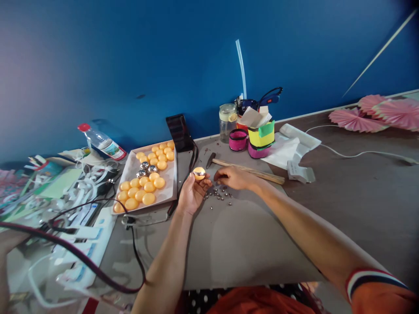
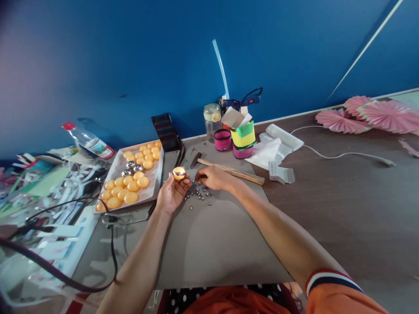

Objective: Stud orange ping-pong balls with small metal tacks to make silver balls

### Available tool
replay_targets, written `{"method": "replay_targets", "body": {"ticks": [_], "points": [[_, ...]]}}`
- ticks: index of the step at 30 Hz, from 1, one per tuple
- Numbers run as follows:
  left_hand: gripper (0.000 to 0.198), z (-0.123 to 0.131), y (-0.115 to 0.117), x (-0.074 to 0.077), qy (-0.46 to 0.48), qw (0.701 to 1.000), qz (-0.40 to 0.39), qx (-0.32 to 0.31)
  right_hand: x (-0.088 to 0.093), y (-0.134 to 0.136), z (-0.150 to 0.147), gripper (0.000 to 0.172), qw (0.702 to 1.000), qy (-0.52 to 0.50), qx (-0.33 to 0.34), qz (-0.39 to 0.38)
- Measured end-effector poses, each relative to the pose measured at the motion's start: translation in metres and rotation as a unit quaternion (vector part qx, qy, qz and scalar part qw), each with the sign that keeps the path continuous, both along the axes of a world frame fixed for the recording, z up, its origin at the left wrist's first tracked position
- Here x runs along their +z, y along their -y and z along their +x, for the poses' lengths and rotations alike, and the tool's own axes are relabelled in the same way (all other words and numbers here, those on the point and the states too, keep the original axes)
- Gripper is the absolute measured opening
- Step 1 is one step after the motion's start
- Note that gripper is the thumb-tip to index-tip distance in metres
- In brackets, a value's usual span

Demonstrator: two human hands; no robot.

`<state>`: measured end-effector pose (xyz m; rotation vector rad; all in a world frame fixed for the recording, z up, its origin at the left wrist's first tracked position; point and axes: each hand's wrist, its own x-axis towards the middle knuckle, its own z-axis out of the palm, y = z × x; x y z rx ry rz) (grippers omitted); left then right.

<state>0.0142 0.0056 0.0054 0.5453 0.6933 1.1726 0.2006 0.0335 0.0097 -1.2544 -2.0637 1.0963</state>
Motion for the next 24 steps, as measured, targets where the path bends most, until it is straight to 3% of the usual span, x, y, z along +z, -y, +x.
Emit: {"method": "replay_targets", "body": {"ticks": [3,7,13,19,24], "points": [[0.03,0.0,0.0,0.0,0.001,1.0,-0.003,0.004,-0.004,0.002,-0.003,0.018,0.996,0.067,0.009,0.064],[0.031,0.0,0.0,0.0,-0.001,1.0,-0.004,0.006,-0.015,0.0,-0.006,0.021,0.981,0.134,-0.038,0.133],[0.029,-0.001,-0.001,0.0,0.002,1.0,-0.006,0.012,-0.022,0.001,-0.009,0.02,0.968,0.194,-0.061,0.149],[0.027,-0.003,-0.003,-0.002,0.016,1.0,-0.009,0.018,-0.014,0.003,-0.009,0.019,0.973,0.123,-0.1,0.167],[0.028,-0.004,-0.004,-0.002,0.021,0.999,-0.011,0.023,-0.019,-0.002,-0.005,0.026,0.966,0.084,-0.151,0.19]]}}
